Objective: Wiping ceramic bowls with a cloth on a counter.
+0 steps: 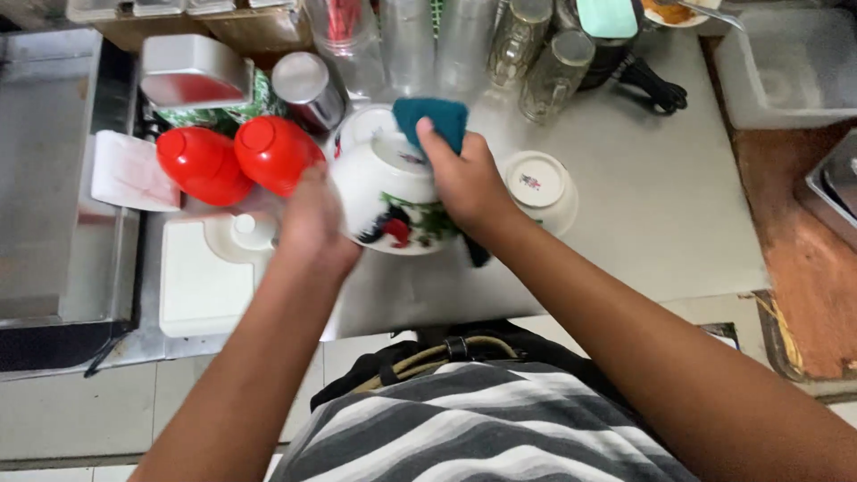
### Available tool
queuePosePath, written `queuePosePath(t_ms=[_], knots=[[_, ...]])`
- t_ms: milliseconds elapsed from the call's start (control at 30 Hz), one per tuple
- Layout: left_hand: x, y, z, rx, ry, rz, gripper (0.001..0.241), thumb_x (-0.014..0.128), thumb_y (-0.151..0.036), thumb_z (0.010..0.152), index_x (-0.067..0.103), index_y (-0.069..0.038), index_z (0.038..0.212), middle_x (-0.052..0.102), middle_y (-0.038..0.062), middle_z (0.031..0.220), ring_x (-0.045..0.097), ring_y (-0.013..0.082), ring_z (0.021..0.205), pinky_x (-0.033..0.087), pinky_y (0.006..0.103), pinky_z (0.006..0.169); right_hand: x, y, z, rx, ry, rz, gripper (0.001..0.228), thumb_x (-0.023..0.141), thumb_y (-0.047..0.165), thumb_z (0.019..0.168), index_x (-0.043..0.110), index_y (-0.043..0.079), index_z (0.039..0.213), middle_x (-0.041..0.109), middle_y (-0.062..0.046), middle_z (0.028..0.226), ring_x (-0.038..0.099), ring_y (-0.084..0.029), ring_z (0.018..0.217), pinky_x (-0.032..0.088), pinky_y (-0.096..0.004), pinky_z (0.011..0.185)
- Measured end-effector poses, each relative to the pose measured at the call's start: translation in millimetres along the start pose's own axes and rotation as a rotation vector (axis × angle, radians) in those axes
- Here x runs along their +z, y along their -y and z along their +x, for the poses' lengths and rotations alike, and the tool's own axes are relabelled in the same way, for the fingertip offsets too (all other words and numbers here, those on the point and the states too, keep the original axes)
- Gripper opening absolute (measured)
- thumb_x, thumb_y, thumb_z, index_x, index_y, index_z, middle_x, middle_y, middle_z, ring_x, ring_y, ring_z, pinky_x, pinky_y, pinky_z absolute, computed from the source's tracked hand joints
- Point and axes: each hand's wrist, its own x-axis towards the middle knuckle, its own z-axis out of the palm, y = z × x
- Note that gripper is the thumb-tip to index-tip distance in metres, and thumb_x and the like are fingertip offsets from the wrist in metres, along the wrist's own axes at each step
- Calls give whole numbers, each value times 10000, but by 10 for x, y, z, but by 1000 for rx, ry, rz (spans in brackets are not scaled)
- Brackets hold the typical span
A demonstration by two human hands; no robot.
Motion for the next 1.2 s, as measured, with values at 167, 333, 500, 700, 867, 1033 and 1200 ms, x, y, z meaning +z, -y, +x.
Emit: queuePosePath(t_ms=[167, 333, 500, 700, 867, 1033, 1200], knots=[[-47, -72, 45, 83, -81, -48, 466, 300, -328, 1042, 597, -29, 1243, 707, 158, 1208, 695, 332, 1090, 548, 500, 973, 142, 315, -523, -257, -18, -150, 467, 560, 400, 1080, 637, -24, 1258, 674, -101, 985, 597, -195, 891, 499, -351, 777], [-137, 200, 54, 229, -48, -40, 436, 350, -340, 1067, 593, -24, 1242, 697, 146, 1163, 693, 283, 1061, 563, 453, 935, 255, 602, -622, -967, -84, -734, 516, 690, 244, 980, 536, 13, 1414, 638, -208, 1400, 590, -391, 1315, 426, -450, 1082], [92, 116, -150, 365, -274, 199, 412, 429, -324, 1021, 622, 23, 1128, 725, 166, 1073, 747, 292, 935, 607, 446, 858, 149, 297, -573, -210, 44, -282, 594, 638, 141, 933, 513, 82, 1510, 572, -223, 1473, 554, -400, 1336, 439, -440, 1135], [-95, 182, -35, 228, -138, 155, 393, 418, -321, 1035, 633, -5, 1123, 704, 144, 1048, 700, 241, 917, 575, 397, 855, 64, 183, -624, -820, 161, -569, 738, 616, -58, 781, 480, 29, 1501, 512, -219, 1553, 444, -406, 1500, 356, -455, 1258], [72, 237, -262, 229, -122, 518, 414, 454, -336, 1068, 667, 15, 1120, 663, 107, 995, 591, 173, 852, 505, 363, 797, 203, 498, -342, -395, 147, -497, 594, 576, -7, 855, 600, 105, 1438, 614, -171, 1462, 568, -345, 1404, 449, -388, 1211], [-28, 80, -261, 96, -74, 322, 347, 452, -298, 1007, 652, -36, 1114, 714, 84, 1005, 677, 168, 870, 553, 342, 803, 56, 496, -652, -686, 278, -537, 634, 601, -32, 738, 643, 30, 1367, 647, -191, 1416, 585, -379, 1347, 425, -428, 1148], [98, 278, -438, 144, -100, 665, 422, 510, -348, 1027, 707, 17, 1102, 712, 83, 971, 608, 136, 845, 498, 297, 751, -118, 339, -363, -503, 397, -402, 603, 517, -83, 804, 600, 15, 1393, 640, -188, 1417, 603, -335, 1364, 424, -386, 1173]])
